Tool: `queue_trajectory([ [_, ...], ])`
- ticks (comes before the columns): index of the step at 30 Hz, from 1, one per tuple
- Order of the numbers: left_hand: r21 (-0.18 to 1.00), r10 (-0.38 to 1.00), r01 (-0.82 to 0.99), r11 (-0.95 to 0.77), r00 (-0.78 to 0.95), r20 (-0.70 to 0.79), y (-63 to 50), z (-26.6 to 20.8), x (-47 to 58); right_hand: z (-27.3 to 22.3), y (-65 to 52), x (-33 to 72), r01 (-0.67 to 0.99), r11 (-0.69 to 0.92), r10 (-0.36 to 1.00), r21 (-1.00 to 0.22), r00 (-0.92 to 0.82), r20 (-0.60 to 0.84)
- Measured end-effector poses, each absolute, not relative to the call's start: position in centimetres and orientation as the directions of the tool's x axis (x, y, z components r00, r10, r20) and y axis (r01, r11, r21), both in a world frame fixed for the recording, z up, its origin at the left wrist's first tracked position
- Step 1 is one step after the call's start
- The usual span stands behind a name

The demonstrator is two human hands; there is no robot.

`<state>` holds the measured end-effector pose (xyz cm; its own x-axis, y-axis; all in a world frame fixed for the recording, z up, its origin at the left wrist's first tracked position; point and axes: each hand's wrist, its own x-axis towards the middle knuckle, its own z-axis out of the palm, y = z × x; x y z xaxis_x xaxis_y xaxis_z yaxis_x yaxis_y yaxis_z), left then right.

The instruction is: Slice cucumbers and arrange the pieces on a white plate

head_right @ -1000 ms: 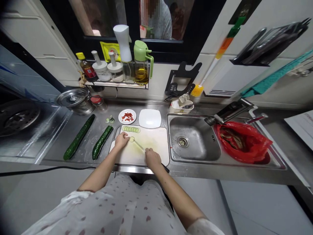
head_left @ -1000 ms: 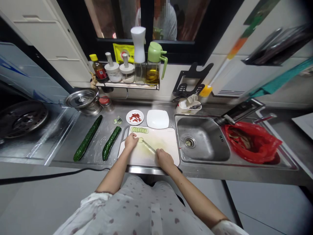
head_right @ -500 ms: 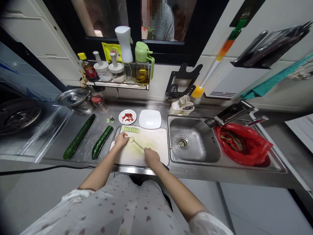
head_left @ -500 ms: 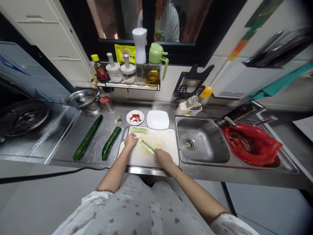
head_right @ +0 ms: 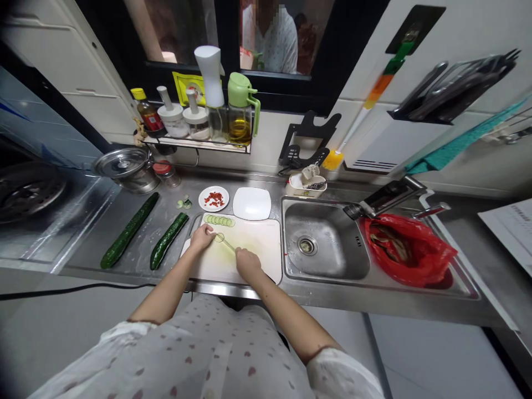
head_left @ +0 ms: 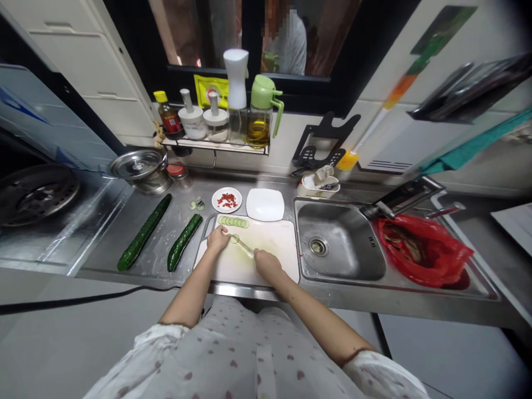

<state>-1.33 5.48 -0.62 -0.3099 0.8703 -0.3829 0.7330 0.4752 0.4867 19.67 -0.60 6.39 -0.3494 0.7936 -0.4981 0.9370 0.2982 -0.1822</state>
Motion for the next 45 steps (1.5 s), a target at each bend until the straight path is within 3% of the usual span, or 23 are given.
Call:
queue_trajectory([
  [23, 0.490, 0.885, 0.744, 0.454, -0.309, -0.349, 5.2, -0.2, -0.8, 6.8, -2.7, 21.4, 0.947, 0.276, 0.792, -0.166, -0.322, -0.518],
  [32, 0.413, 0.944, 0.860, 0.300, -0.205, -0.258, 3.3, 0.5, 1.2, 6.7, -2.9, 22.0, 0.965, 0.141, 0.821, -0.219, -0.238, -0.519],
  [40, 0.561, 0.926, 0.742, 0.368, -0.235, -0.297, 3.9, 0.8, 1.0, 5.9, -3.7, 24.3, 0.970, 0.013, 0.881, -0.244, -0.127, -0.456],
  [45, 0.568, 0.888, 0.684, 0.458, -0.372, -0.270, 4.7, 0.8, -0.7, 5.0, -3.8, 24.9, 0.972, -0.022, 0.893, -0.232, -0.085, -0.441],
])
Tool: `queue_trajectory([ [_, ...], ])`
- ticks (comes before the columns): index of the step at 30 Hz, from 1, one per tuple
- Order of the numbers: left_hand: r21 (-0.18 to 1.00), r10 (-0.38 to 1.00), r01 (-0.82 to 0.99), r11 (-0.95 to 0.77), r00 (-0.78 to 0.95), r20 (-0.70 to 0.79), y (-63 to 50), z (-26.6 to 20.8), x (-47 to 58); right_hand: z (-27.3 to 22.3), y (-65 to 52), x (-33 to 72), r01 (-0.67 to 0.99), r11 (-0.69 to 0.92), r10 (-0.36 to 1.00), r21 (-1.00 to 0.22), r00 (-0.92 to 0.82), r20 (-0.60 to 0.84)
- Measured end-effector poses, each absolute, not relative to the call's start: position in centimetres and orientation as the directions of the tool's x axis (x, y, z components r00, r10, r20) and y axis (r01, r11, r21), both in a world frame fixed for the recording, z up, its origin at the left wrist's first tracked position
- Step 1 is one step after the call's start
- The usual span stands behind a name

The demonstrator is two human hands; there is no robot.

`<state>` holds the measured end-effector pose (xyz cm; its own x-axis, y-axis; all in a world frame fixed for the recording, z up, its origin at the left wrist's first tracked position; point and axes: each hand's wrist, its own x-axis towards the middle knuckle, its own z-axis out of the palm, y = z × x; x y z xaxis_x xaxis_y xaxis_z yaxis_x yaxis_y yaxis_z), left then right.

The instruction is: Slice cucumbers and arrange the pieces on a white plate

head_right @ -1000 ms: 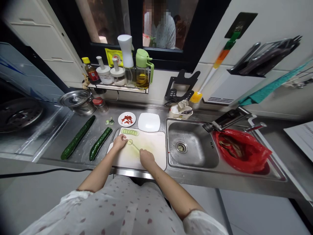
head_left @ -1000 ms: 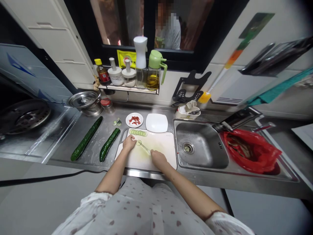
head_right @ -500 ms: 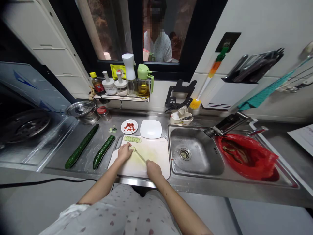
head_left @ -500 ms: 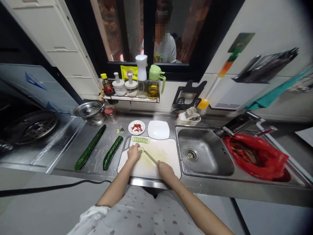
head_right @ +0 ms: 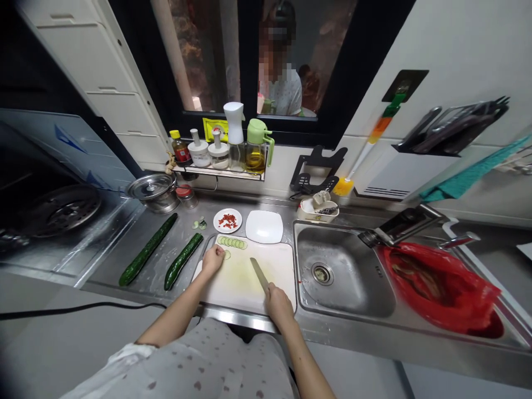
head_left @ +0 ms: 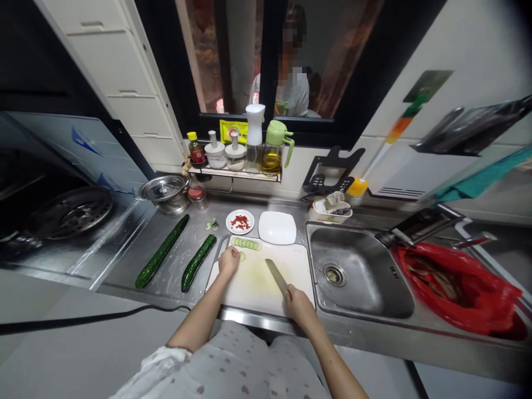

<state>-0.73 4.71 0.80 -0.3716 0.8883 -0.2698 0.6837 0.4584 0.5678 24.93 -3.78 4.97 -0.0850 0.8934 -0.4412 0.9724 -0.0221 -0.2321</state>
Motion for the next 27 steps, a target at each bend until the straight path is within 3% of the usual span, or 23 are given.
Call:
queue_trajectory([
  [8, 0.404, 0.834, 0.730, 0.552, -0.500, -0.236, 5.5, 0.9, -2.3, 5.1, -3.2, 24.7, 0.970, -0.058, 0.878, -0.235, -0.063, -0.474],
  [13, 0.388, 0.858, 0.771, 0.504, -0.500, -0.121, 5.1, 0.5, -1.9, 5.2, -2.9, 24.6, 0.971, -0.067, 0.861, -0.230, -0.060, -0.505],
  [19, 0.420, 0.965, 0.871, 0.253, -0.260, -0.043, 6.4, 1.2, 1.0, 5.3, -2.9, 24.4, 0.970, -0.101, 0.847, -0.220, -0.033, -0.531],
  [27, 0.341, 0.990, 0.937, 0.073, -0.026, -0.140, 9.0, 1.2, 4.0, 5.6, -3.1, 24.2, 0.968, -0.130, 0.842, -0.215, -0.007, -0.540],
])
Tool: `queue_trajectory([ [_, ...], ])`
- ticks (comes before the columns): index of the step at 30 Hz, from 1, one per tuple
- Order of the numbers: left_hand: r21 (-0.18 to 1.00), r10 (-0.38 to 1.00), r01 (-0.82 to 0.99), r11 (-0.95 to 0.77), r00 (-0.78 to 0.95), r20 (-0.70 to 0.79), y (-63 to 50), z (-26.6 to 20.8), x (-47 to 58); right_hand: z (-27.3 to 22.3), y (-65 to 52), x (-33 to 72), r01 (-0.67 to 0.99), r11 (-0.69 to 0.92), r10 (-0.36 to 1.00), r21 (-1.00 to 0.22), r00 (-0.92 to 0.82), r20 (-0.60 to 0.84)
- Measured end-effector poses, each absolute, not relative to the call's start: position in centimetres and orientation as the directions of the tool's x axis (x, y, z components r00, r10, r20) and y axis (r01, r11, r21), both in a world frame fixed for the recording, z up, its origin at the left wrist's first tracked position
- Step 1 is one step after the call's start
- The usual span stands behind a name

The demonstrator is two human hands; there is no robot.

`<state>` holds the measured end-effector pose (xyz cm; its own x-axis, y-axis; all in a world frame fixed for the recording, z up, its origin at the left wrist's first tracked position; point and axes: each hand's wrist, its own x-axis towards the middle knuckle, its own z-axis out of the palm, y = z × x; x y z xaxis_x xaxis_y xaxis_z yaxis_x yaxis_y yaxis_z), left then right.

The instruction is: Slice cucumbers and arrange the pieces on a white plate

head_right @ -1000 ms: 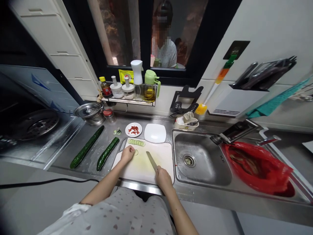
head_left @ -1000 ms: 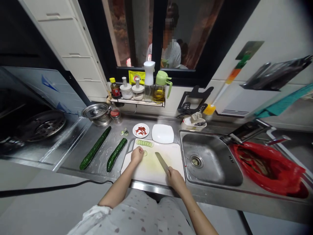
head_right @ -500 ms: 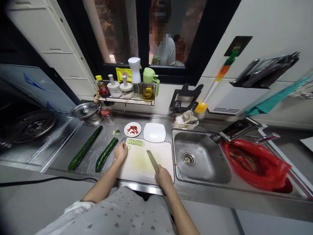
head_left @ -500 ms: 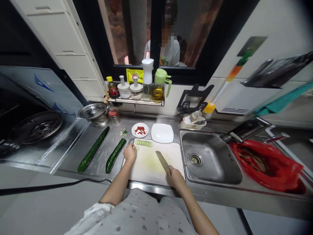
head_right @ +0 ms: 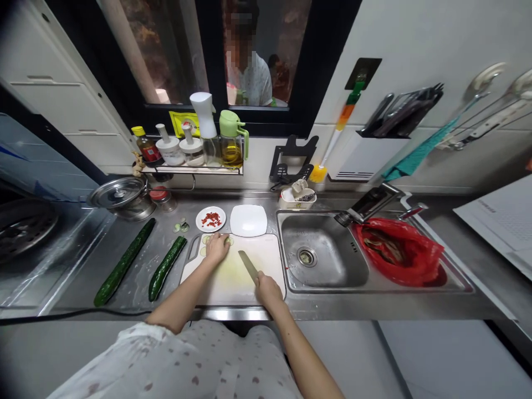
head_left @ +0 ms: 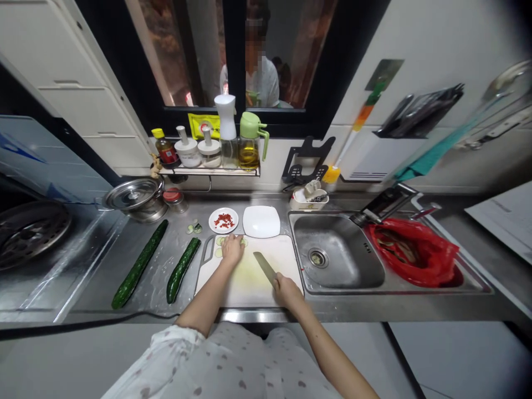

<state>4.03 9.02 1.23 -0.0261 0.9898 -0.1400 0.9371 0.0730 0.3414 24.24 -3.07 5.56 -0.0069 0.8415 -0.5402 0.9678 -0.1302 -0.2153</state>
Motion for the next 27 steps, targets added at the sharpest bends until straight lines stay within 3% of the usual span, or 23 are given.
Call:
queue_trajectory([
  [11, 0.268, 0.987, 0.963, 0.038, 0.005, -0.161, 9.72, 1.08, 4.31, 5.43, -3.28, 24.21, 0.964, -0.136, 0.853, -0.227, -0.003, -0.521],
  [27, 0.337, 0.986, 0.938, 0.076, -0.021, -0.165, 9.96, 1.34, 4.54, 4.66, -3.28, 24.42, 0.963, -0.132, 0.862, -0.235, -0.005, -0.506],
])
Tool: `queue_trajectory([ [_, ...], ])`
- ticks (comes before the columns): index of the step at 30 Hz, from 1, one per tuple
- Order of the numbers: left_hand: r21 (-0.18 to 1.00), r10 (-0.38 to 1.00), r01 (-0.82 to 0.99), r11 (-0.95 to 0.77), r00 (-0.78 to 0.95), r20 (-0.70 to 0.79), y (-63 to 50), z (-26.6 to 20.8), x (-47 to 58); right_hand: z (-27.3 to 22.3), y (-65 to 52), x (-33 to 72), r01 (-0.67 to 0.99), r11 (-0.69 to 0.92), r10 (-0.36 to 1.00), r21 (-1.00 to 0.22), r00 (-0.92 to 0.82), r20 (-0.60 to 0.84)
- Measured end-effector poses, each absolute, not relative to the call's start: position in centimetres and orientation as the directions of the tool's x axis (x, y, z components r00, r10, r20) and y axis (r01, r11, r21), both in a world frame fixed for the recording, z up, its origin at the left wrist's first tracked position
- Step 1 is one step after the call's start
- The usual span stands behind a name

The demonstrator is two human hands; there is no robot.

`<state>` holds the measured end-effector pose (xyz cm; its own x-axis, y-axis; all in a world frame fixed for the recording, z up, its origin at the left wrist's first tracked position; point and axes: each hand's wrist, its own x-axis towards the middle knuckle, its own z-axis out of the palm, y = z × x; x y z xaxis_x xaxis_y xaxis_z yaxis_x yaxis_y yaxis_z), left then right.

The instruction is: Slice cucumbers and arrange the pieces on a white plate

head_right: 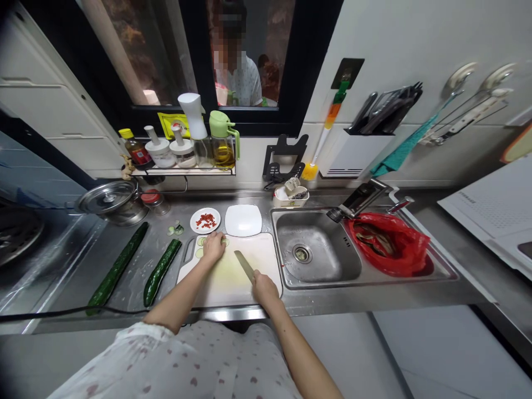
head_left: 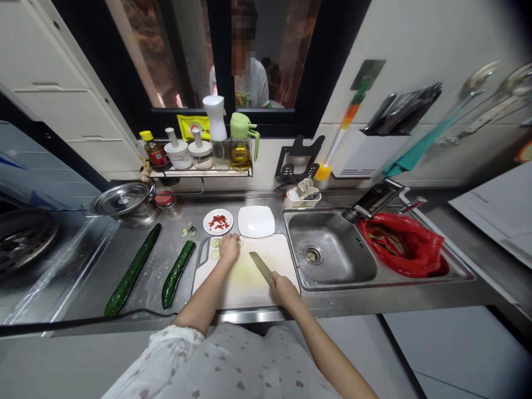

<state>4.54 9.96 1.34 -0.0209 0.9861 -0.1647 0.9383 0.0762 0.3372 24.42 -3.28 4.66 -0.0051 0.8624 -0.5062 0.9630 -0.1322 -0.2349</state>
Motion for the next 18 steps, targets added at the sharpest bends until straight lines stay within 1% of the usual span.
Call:
queue_trajectory([
  [4, 0.387, 0.989, 0.916, 0.102, -0.052, -0.138, 9.3, 1.9, 4.6, 5.0, -3.3, 24.5, 0.962, -0.132, 0.860, -0.240, -0.009, -0.510],
  [6, 0.439, 0.982, 0.883, 0.164, -0.103, -0.159, 8.8, 1.9, 4.4, 5.1, -3.3, 24.5, 0.961, -0.132, 0.859, -0.243, -0.012, -0.512],
  [9, 0.533, 0.950, 0.797, 0.285, -0.160, -0.269, 7.9, 1.7, 3.6, 5.3, -3.2, 24.5, 0.960, -0.138, 0.850, -0.242, -0.010, -0.527],
  [11, 0.573, 0.928, 0.758, 0.312, -0.114, -0.354, 7.2, 1.5, 2.9, 5.4, -3.1, 24.5, 0.962, -0.139, 0.844, -0.237, -0.010, -0.537],
  [14, 0.581, 0.908, 0.773, 0.255, 0.014, -0.418, 6.5, 1.4, 1.8, 5.6, -3.0, 24.4, 0.963, -0.130, 0.845, -0.235, -0.017, -0.535],
  [18, 0.555, 0.919, 0.825, 0.105, 0.133, -0.372, 6.4, 2.2, 1.2, 5.9, -3.0, 24.2, 0.966, -0.134, 0.840, -0.222, -0.008, -0.542],
])
